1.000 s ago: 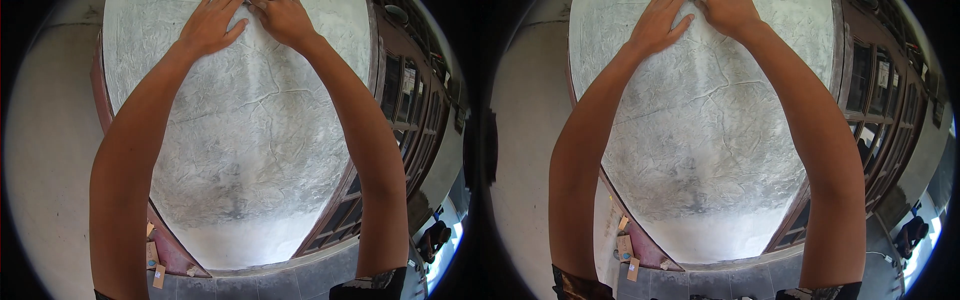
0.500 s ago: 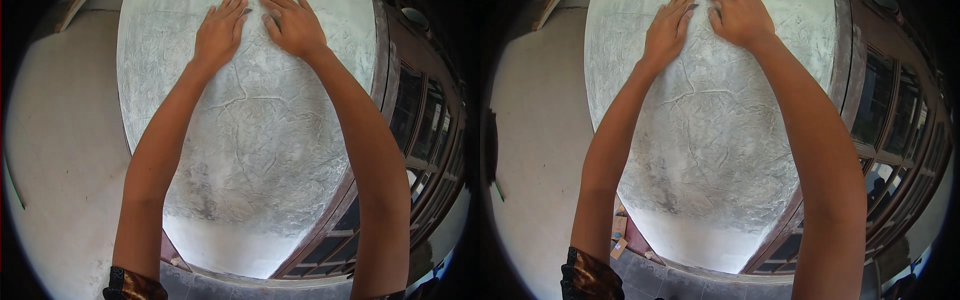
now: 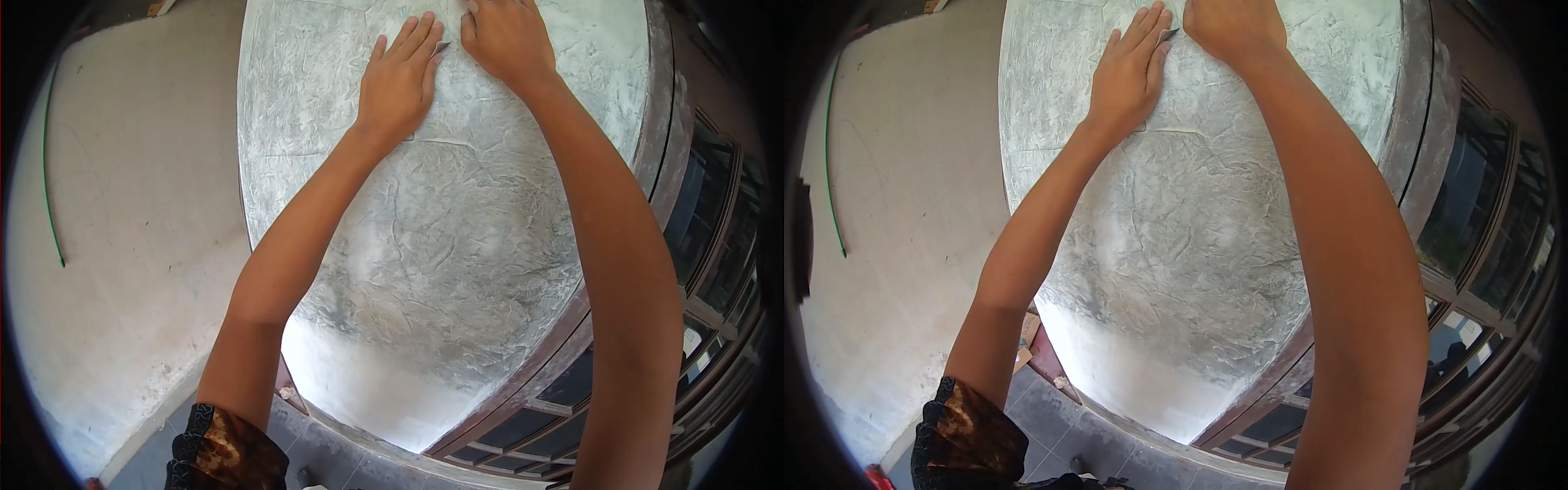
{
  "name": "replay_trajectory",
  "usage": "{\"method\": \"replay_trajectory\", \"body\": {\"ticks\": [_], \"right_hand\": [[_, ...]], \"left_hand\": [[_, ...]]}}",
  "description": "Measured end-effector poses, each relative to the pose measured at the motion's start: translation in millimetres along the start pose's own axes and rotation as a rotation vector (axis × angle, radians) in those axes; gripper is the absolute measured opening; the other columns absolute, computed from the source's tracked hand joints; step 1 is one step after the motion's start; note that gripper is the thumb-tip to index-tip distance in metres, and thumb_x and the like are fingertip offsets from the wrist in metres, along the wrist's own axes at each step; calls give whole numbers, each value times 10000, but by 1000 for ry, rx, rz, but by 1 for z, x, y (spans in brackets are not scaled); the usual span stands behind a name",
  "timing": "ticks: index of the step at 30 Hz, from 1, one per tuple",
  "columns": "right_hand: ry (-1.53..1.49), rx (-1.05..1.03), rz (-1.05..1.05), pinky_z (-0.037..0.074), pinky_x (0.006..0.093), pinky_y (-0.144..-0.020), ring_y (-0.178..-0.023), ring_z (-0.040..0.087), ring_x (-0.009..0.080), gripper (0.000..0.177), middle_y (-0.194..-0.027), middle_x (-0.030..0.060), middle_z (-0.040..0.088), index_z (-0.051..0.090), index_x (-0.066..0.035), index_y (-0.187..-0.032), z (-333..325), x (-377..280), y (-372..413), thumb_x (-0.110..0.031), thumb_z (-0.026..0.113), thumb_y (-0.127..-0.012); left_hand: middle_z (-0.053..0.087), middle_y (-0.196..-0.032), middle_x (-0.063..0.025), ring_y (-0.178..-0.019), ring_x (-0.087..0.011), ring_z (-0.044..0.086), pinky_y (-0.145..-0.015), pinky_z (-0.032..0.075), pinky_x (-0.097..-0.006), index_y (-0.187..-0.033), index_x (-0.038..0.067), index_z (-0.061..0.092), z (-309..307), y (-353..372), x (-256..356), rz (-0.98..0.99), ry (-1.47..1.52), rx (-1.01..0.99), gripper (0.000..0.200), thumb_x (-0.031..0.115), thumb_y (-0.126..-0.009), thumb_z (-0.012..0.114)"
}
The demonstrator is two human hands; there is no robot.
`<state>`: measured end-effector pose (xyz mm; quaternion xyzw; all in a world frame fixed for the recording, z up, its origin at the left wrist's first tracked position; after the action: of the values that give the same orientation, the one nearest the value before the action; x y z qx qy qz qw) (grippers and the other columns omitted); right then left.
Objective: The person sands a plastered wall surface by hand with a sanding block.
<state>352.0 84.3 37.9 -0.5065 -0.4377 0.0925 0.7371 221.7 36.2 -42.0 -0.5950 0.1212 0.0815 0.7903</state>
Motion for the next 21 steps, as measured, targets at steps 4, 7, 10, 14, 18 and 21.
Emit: {"method": "replay_trajectory", "body": {"ticks": [4, 7, 10, 14, 18, 21], "right_hand": [[31, 10, -20, 270, 509, -1246, -1435, 473, 277, 395, -1465, 139, 602, 642, 15, -1327, 3, 1, -4, -127, 496, -989], [-4, 19, -10, 274, 512, -1242, -1428, 479, 278, 387, -1461, 139, 605, 644, 16, -1317, 3, 0, 0, -130, 508, -984], [-17, 22, -14, 275, 513, -1241, -1426, 480, 278, 383, -1459, 138, 606, 643, 16, -1311, 2, 2, -2, -129, 521, -977], [33, -24, 3, 274, 509, -1243, -1434, 470, 277, 389, -1472, 134, 594, 639, 13, -1314, -1, -2, -3, -136, 538, -970], [33, -41, 15, 272, 507, -1246, -1439, 464, 275, 393, -1483, 133, 584, 641, 12, -1312, -4, -4, -1, -147, 549, -965], [34, -26, -3, 271, 500, -1247, -1437, 465, 272, 394, -1481, 129, 586, 642, 10, -1310, 0, 0, -1, -151, 556, -961]], "left_hand": [[553, -1539, -63, -1447, -270, 485, -1177, 366, -568, -1438, 118, 609, 0, -37, -15, 7, -62, -39, 401, 204, -1052, 543], [475, -1581, -183, -1476, -360, 424, -1208, 314, -562, -1398, -3, 599, 10, -85, -34, -87, -69, -128, 413, 217, -1112, 399], [550, -1544, -62, -1446, -274, 488, -1174, 370, -570, -1428, 110, 619, 10, -49, -27, -58, 14, -73, 394, 200, -1053, 537], [601, -1482, -76, -1367, -307, 557, -1157, 389, -576, -1395, 100, 638, -4, -5, -6, -16, 24, -49, 374, 204, -1054, 524], [611, -1468, -84, -1366, -313, 555, -1148, 397, -580, -1379, 76, 639, 7, -66, -34, -48, -20, -81, 370, 214, -1058, 521], [571, -1520, -74, -1434, -289, 498, -1151, 393, -582, -1398, 77, 629, 12, -70, -42, -75, -55, -158, 379, 203, -1053, 535]]}}
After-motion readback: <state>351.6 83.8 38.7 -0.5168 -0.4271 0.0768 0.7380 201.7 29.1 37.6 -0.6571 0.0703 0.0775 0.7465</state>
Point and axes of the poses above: each hand's wrist, its own y-axis away from the middle knuckle, its own z-axis out of the palm, x = y × z, the point moved 4 cm from there along -y, towards the middle knuckle
